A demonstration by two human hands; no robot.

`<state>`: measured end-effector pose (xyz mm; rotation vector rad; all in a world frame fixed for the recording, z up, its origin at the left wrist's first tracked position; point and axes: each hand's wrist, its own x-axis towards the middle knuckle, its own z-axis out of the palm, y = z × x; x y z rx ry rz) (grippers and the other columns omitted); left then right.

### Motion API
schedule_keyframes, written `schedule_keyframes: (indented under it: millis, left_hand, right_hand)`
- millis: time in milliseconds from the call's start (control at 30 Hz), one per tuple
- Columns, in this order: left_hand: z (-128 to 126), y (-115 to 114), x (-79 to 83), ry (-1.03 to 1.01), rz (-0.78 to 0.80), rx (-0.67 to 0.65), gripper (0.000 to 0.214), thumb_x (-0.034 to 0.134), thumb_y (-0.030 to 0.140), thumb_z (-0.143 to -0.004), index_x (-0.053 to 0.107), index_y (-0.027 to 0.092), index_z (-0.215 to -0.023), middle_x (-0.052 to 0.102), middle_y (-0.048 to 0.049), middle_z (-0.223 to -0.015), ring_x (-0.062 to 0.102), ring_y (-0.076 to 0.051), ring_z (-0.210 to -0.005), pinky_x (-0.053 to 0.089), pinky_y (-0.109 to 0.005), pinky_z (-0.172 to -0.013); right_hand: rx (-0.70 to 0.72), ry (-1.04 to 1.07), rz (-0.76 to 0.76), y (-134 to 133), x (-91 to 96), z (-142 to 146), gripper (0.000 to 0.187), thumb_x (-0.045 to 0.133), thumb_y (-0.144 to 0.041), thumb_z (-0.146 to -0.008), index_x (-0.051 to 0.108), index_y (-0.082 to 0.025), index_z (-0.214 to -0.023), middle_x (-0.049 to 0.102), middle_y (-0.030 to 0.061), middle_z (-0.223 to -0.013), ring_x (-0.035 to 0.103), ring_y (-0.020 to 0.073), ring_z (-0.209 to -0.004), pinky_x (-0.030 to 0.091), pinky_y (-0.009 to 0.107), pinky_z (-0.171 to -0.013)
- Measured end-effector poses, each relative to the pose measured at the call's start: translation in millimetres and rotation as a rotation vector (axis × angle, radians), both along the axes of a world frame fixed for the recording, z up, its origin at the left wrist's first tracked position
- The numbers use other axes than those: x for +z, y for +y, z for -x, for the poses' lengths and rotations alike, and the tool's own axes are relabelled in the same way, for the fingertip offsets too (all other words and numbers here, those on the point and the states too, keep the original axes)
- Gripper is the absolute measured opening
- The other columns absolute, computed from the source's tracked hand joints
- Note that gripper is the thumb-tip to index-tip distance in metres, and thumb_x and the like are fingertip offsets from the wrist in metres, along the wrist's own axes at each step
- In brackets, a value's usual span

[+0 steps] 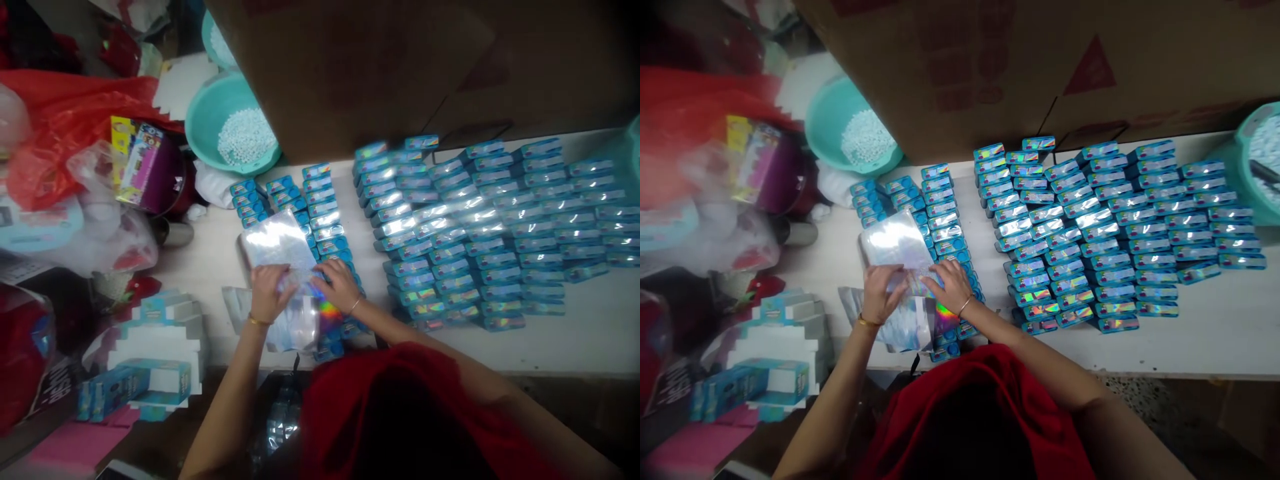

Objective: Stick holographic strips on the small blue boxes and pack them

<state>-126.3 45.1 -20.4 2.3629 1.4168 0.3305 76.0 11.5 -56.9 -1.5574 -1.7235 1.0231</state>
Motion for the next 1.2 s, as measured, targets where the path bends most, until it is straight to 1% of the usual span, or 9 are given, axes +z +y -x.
schedule_keyframes:
  millis: [133, 233, 333, 500, 767, 933, 1000, 1067, 1200]
  left_hand:
    - [12, -18, -15.6, 0.096, -0.015, -0.067, 0.037, 0.045, 0.048, -0.092, 0.062, 0.020, -0.074, 0.063, -0.0033, -0.064, 0.058, -0.019, -0.066, 0.036, -0.035, -0.076]
    - [4, -16, -26.3, 0.127, -0.073, 0.074, 0.046, 0.040, 0.042, -0.095, 0.053, 0.020, -0.057, 0.054, -0.0018, -0.050, 0.052, -0.016, -0.054, 0.033, -0.032, -0.065]
    - [-12, -3, -23.3, 0.077, -0.099, 0.205, 0.036, 0.038, 0.039, -0.096, 0.060, 0.019, -0.076, 0.061, -0.0033, -0.062, 0.055, -0.017, -0.060, 0.034, -0.031, -0.067]
    - [-34, 14, -9.0, 0.060, -0.067, 0.052, 0.029, 0.041, 0.031, -0.095, 0.057, 0.020, -0.116, 0.067, -0.0091, -0.103, 0.058, -0.022, -0.095, 0.036, -0.036, -0.081]
    - [-53, 8, -14.0, 0.058, -0.236, 0.119, 0.018, 0.048, 0.024, -0.092, 0.063, 0.022, -0.102, 0.063, -0.0091, -0.121, 0.054, -0.026, -0.107, 0.034, -0.041, -0.085]
    - [-53, -23, 10.9, -0.088, -0.109, 0.113, 0.007, 0.056, 0.025, -0.088, 0.060, 0.020, -0.088, 0.067, -0.0079, -0.096, 0.058, -0.021, -0.090, 0.039, -0.037, -0.081]
    - [-53, -31, 27.7, -0.276, -0.065, 0.239, 0.006, 0.060, 0.025, -0.085, 0.058, 0.020, -0.085, 0.064, -0.0038, -0.085, 0.059, -0.018, -0.083, 0.041, -0.035, -0.079]
    - [-57, -30, 40.9, -0.520, -0.025, 0.485, 0.011, 0.064, 0.027, -0.082, 0.056, 0.020, -0.085, 0.061, -0.0015, -0.082, 0.059, -0.016, -0.081, 0.044, -0.031, -0.077]
    - [-76, -9, 44.3, -0.934, 0.205, 0.837, 0.019, 0.069, 0.030, -0.077, 0.053, 0.020, -0.082, 0.059, 0.0014, -0.075, 0.059, -0.011, -0.071, 0.047, -0.025, -0.069]
  right_hand:
    - [0.070, 0.151, 0.021, -14, 0.3, 6, 0.034, 0.058, -0.051, -0.085, 0.064, -0.019, -0.094, 0.064, 0.0063, -0.090, 0.054, 0.0211, -0.089, 0.041, 0.034, -0.083]
    - [0.017, 0.358, 0.184, -18, -2.4, 15, 0.035, 0.053, -0.053, -0.087, 0.060, -0.020, -0.078, 0.059, 0.0005, -0.070, 0.053, 0.0161, -0.069, 0.042, 0.029, -0.068]
    - [-0.125, 0.583, 0.303, -9, -4.4, 19, 0.036, 0.045, -0.054, -0.089, 0.056, -0.020, -0.080, 0.053, -0.0028, -0.066, 0.048, 0.0127, -0.060, 0.040, 0.025, -0.058]
    - [-0.204, 0.580, 0.258, 22, -5.5, 8, 0.033, 0.049, -0.054, -0.086, 0.053, -0.021, -0.080, 0.043, -0.0054, -0.061, 0.040, 0.0108, -0.055, 0.034, 0.024, -0.055]
    - [-0.271, 0.563, 0.218, 34, -7.6, 8, 0.029, 0.049, -0.047, -0.084, 0.046, -0.021, -0.069, 0.040, -0.0049, -0.060, 0.038, 0.0116, -0.057, 0.034, 0.024, -0.056]
    - [-0.299, 0.457, 0.261, 37, -25.1, 11, 0.028, 0.047, -0.046, -0.083, 0.046, -0.022, -0.069, 0.046, -0.0034, -0.061, 0.046, 0.0137, -0.061, 0.039, 0.026, -0.060]
    - [-0.278, 0.387, 0.266, 39, -27.8, 9, 0.025, 0.047, -0.044, -0.084, 0.052, -0.021, -0.076, 0.051, -0.0019, -0.064, 0.049, 0.0151, -0.063, 0.041, 0.027, -0.062]
    - [-0.268, 0.339, 0.208, 37, -22.3, 5, 0.028, 0.047, -0.044, -0.086, 0.057, -0.020, -0.094, 0.059, 0.0021, -0.076, 0.054, 0.0177, -0.071, 0.044, 0.030, -0.068]
    - [-0.315, 0.365, 0.010, 24, 8.9, -12, 0.040, 0.038, -0.051, -0.092, 0.059, -0.020, -0.106, 0.059, 0.0097, -0.110, 0.053, 0.0226, -0.106, 0.042, 0.035, -0.091]
